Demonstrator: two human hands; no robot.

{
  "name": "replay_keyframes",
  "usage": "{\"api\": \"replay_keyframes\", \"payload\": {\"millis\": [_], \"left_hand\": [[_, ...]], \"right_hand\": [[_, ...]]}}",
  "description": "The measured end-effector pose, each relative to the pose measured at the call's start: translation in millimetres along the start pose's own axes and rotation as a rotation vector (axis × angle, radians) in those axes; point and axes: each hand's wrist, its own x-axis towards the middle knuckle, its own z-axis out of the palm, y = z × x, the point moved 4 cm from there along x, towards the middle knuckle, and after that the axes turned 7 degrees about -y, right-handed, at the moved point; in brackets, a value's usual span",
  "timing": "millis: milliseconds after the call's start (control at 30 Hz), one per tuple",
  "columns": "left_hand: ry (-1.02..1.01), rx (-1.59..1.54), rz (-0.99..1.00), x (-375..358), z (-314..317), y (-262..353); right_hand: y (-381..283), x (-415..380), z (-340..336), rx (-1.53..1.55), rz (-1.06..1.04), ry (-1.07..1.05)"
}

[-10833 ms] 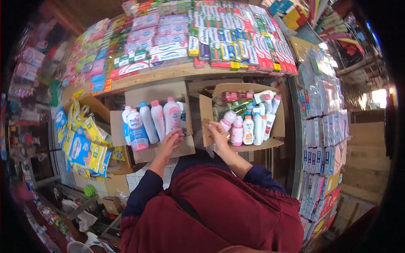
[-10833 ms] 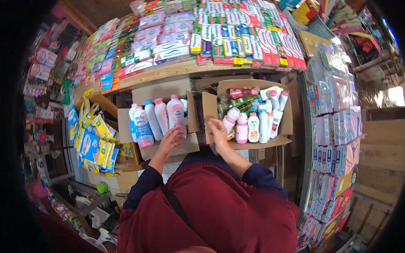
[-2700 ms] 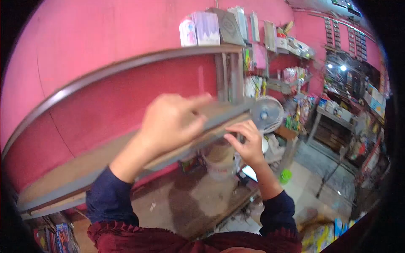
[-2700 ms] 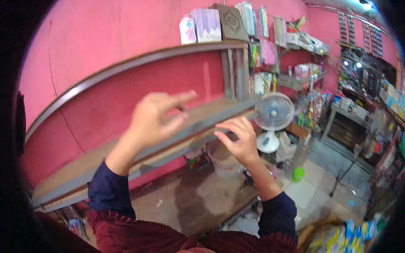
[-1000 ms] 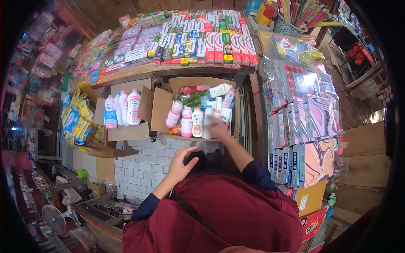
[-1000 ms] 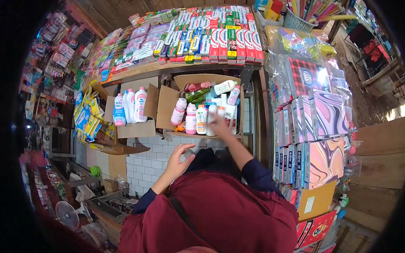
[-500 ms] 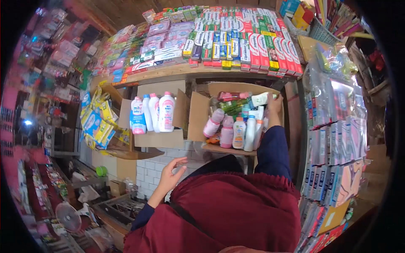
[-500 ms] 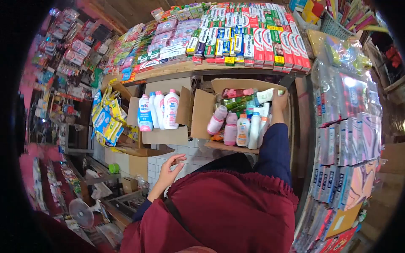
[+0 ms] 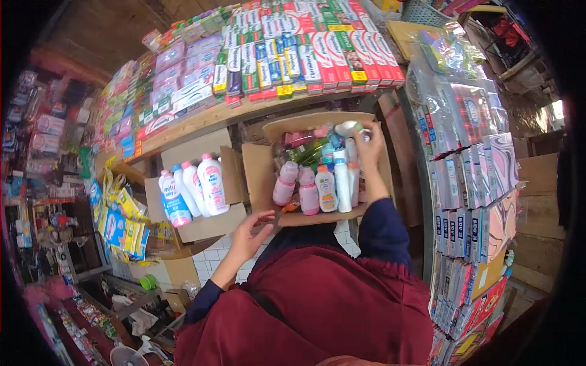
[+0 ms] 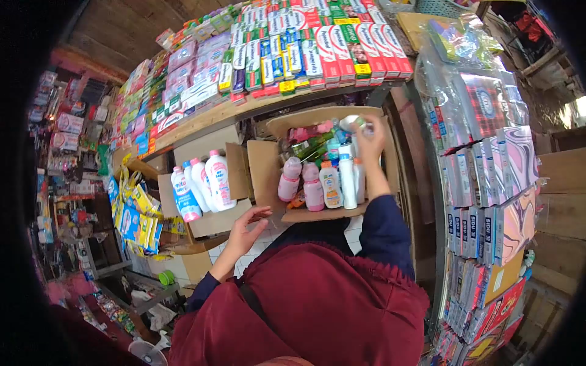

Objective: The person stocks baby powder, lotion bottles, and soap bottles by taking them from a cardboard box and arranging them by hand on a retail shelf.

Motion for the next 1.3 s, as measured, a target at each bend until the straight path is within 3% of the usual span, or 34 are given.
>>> {"api": "replay_keyframes", "payload": {"millis": [67,133,200,300,400,500,567,633,733,833,867,900,967,1067,1167,1233,1300], "left_hand": [[-0.016,-0.024,0.000,15,13,-1],[-0.002,-0.127,-0.017,30,28,2],[-0.058,-0.098,-0.047,42,44,8],[-0.073,-0.102,-0.083,60,63,8],[-0.069,-0.112,-0.092,68,79,6],[-0.055,-0.129,-0.108,70,84,3],[-0.034,-0.138,-0.110,68,88,3],[-0.013,-0.144,-0.120,65,94,4],[0.008,-0.139,-0.128,65,100,10],[0.034,-0.149,-0.123,69,106,13],[0.041,-0.156,-0.120,70,108,14],[0.040,-0.153,-0.124,72,110,15],[0.032,-0.142,-0.135,75,111,17],[0.019,-0.151,-0.214,81,116,19],[0.219,0.105,0.007,92,118,32],[0.323,0.200,0.077,100,119,59],[0.290,0.121,0.088,104,119,65]], "right_hand": [[-56,-26,-11,-0.054,-0.262,-0.114],[-71,-51,-6,0.063,-0.513,-0.285],[-71,-76,3,-0.051,-0.670,-0.438],[-53,-102,17,-0.104,-0.724,-0.556],[-45,-106,11,-0.027,-0.812,-0.814],[-25,-57,2,-0.059,-0.774,-0.844],[-1,-5,2,-0.451,-0.653,-0.785],[44,32,11,-0.660,-0.758,-0.678],[92,62,29,-1.131,-0.540,-1.019],[119,70,57,-1.178,-0.389,-0.913],[127,66,60,-1.375,-0.363,-1.055],[105,69,53,-1.375,-0.461,-1.115],[73,68,45,-1.362,-0.654,-1.231],[26,69,26,-1.071,-0.837,-0.971],[-48,62,-6,-0.643,-0.656,-1.146],[-97,47,-19,-0.277,-0.575,-1.384],[-121,25,-19,0.111,-0.496,-1.531]]}}
